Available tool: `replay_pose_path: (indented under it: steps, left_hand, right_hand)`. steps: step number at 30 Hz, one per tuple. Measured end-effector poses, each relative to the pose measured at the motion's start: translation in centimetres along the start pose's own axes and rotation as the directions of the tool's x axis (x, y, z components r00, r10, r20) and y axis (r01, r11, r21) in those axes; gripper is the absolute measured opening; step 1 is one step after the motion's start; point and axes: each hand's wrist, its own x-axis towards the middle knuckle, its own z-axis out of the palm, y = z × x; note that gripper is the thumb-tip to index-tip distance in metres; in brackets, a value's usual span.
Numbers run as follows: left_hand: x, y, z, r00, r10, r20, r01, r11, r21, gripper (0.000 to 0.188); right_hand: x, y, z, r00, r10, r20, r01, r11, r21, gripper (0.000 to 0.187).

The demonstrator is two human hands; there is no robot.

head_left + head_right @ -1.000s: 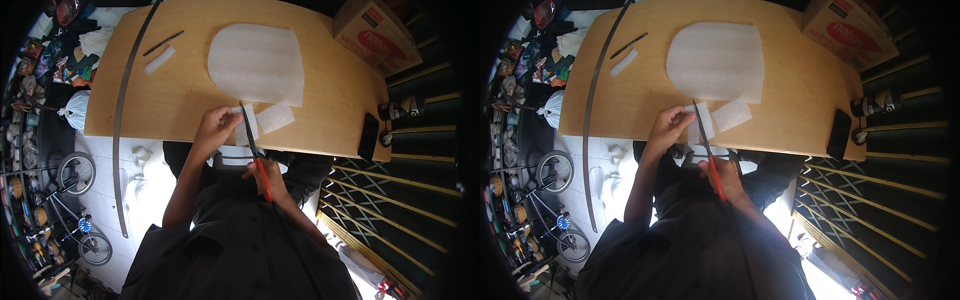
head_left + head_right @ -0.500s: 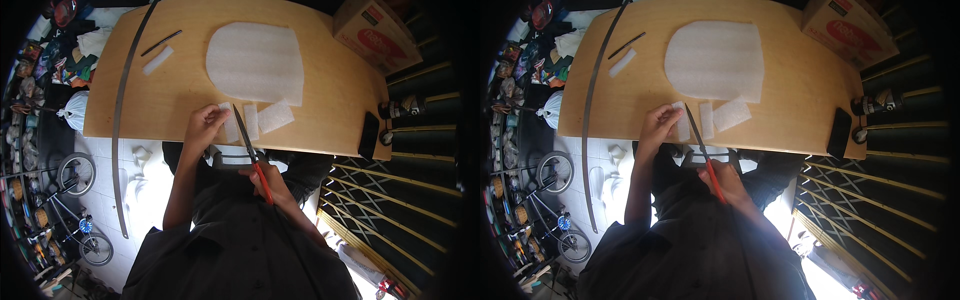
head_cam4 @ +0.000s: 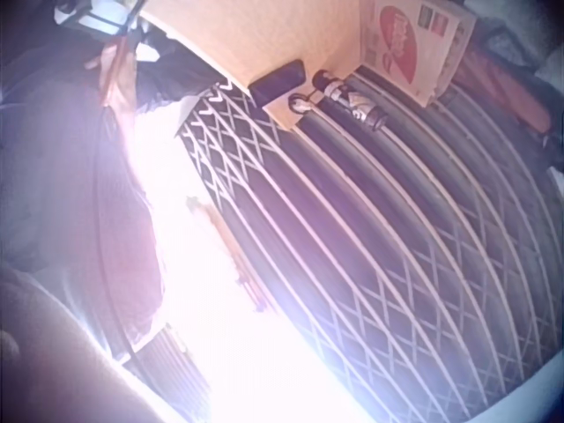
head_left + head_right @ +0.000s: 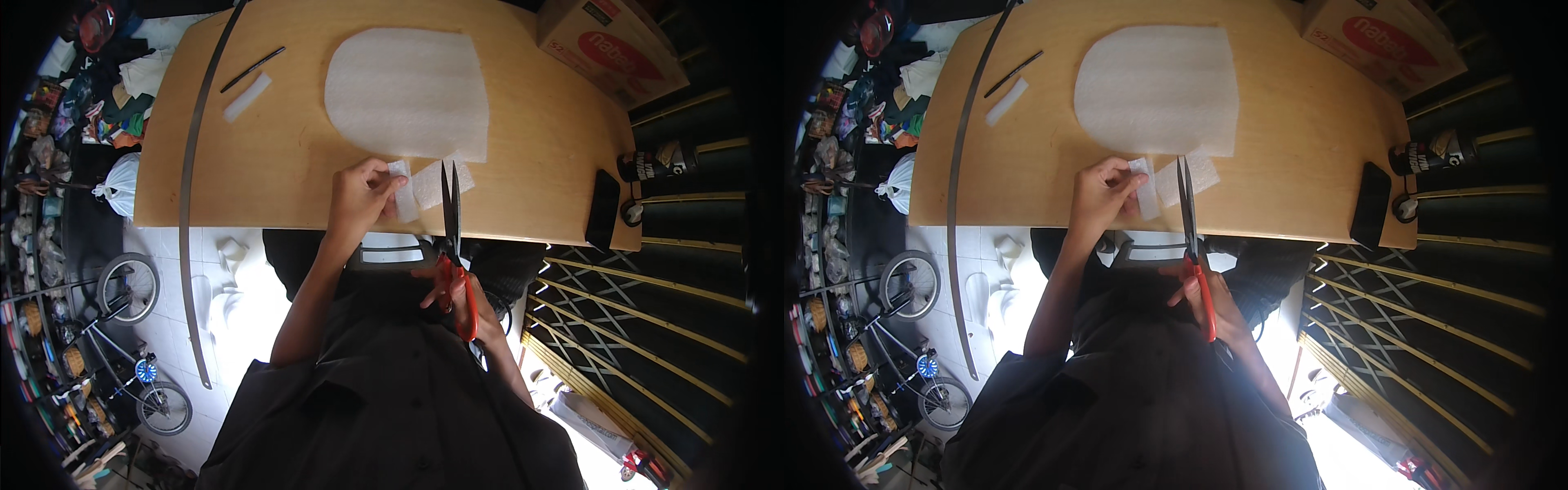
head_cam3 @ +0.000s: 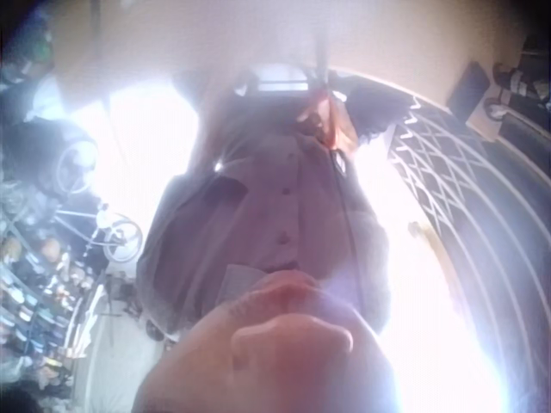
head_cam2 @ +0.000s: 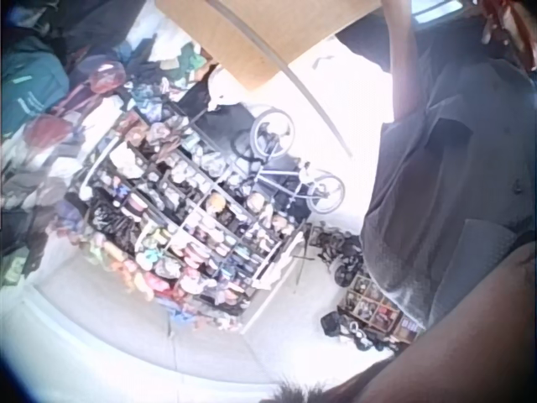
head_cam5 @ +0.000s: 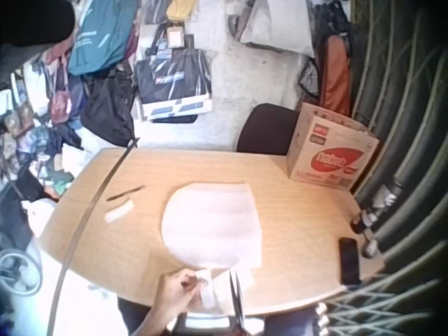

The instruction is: The person marks a foam sheet using a ruler and a pen, cuts the foam with shears, and organizes the resulting pieces into a cardboard box.

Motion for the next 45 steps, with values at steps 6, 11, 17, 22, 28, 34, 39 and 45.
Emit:
replay_pose_path:
  steps: [6, 11, 17, 22, 28, 34, 39, 45]
  left_hand:
    - [0.3, -0.5, -0.3, 0.955, 0.262, -0.138, -0.19, 0.899, 0.394, 0.045]
    - [-1.5, 1.1, 1.4, 0.875, 0.455, -0.167, -0.278, 0.754, 0.596, 0.054]
    - [-2.2, 0.0, 2.2, 0.879, 0.476, -0.04, -0.303, 0.621, 0.722, 0.055]
    - [-1.8, -0.4, -1.0, 0.865, 0.502, -0.029, -0.36, 0.659, 0.66, 0.045]
    - [-2.0, -0.9, -5.0, 0.888, 0.454, -0.078, -0.256, 0.626, 0.736, 0.038]
    - [-0.7, -1.1, -10.7, 0.854, 0.493, -0.167, -0.164, 0.559, 0.813, 0.036]
    - [-0.5, 0.6, -7.3, 0.777, 0.588, -0.227, -0.324, 0.682, 0.656, 0.035]
    - [-2.3, 1.1, 0.8, 0.798, 0.573, 0.187, -0.552, 0.569, 0.61, 0.028]
  right_hand:
    - [0.0, 0.3, -0.3, 1.0, 0.0, -0.006, 0.0, 0.999, 0.037, 0.091]
    - [-0.2, 1.7, -0.8, 0.999, 0.034, 0.011, -0.035, 0.998, 0.054, 0.091]
    - [0.0, 0.4, -0.5, 1.0, 0.015, -0.027, -0.013, 0.997, 0.071, 0.087]
    - [0.0, 0.5, -0.3, 1.0, -0.005, -0.029, 0.007, 0.998, 0.06, 0.085]
    - [0.2, 0.4, 0.1, 1.0, -0.008, -0.018, 0.01, 0.998, 0.062, 0.087]
    - [0.1, -0.2, -0.3, 1.0, 0.01, 0.0, -0.01, 1.0, 0.021, 0.089]
    - [0.1, 0.5, -1.0, 0.997, 0.076, -0.009, -0.075, 0.995, 0.061, 0.088]
    - [-0.4, -1.0, -1.9, 0.998, 0.036, -0.061, -0.036, 0.999, -0.001, 0.098]
